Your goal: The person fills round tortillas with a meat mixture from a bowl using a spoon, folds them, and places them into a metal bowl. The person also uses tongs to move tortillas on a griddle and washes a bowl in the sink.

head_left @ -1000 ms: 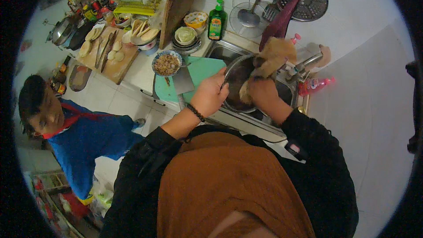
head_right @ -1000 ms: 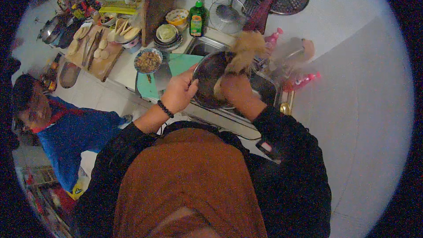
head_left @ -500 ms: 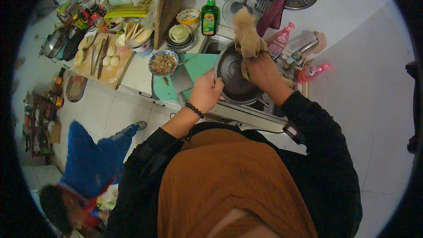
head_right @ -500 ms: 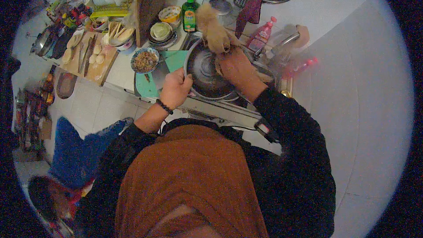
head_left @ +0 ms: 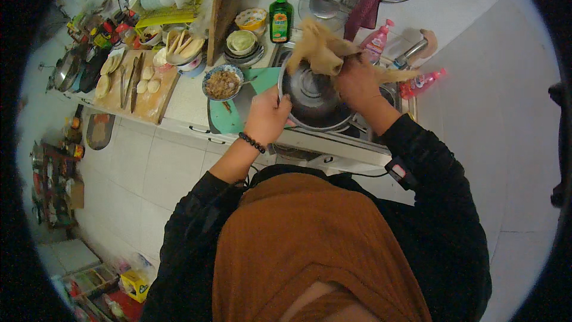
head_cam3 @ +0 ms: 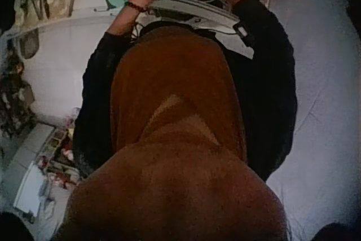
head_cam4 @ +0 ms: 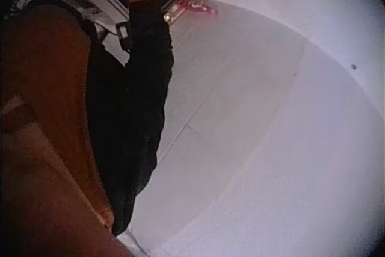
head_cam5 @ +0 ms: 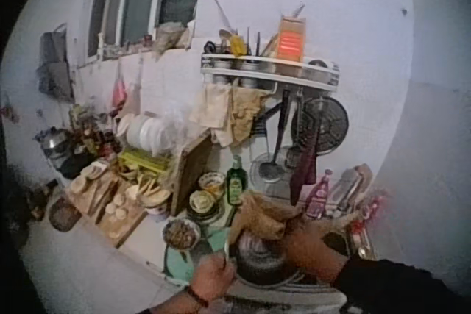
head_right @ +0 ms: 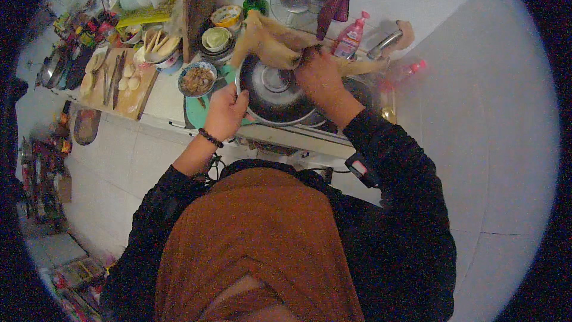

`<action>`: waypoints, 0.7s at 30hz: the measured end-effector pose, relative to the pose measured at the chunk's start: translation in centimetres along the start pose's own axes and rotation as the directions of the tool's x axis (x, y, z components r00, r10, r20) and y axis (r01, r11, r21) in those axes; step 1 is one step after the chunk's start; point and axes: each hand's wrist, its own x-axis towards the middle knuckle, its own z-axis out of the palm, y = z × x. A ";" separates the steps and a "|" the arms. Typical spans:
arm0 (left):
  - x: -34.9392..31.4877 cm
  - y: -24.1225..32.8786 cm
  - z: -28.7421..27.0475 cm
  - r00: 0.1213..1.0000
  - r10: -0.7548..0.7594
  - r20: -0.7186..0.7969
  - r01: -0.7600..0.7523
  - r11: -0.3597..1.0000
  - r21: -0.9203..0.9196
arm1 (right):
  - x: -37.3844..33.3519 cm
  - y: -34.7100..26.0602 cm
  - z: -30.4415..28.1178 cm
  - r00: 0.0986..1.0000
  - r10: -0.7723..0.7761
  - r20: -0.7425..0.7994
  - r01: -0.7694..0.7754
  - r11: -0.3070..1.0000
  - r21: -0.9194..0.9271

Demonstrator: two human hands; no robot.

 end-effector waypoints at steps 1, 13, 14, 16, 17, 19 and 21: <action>0.1 -0.2 -0.7 0.995 -0.099 -0.015 0.099 0.995 -0.002 | 0.5 0.4 0.3 0.987 0.014 -0.163 -0.022 0.999 -0.048; -4.2 -2.4 -8.7 0.951 -0.280 -0.135 0.289 0.956 0.050 | 0.5 8.6 1.6 0.741 0.469 0.481 0.033 -0.740 0.671; -5.3 -2.5 -9.8 0.930 -0.334 -0.154 0.344 0.938 0.037 | 1.1 8.1 0.6 0.780 0.450 0.434 0.077 -0.758 0.648; -8.1 -2.6 -11.5 0.861 -0.455 -0.226 0.426 0.889 -0.166 | 3.7 8.7 -2.1 0.804 0.495 0.329 0.055 -0.613 0.788; -9.9 -2.7 -12.5 0.845 -0.475 -0.245 0.414 0.872 -0.261 | 5.1 8.5 -3.4 0.795 0.536 0.285 0.059 -0.535 0.843; -13.5 -2.8 -14.4 0.776 -0.531 -0.340 0.428 0.840 -0.335 | 9.1 8.9 -5.6 0.746 0.664 0.042 0.356 -0.451 0.818; -17.2 -3.3 -15.4 0.707 -0.515 -0.484 0.368 0.853 -0.370 | 13.4 10.1 -7.4 0.737 0.609 -0.293 0.411 -0.060 0.910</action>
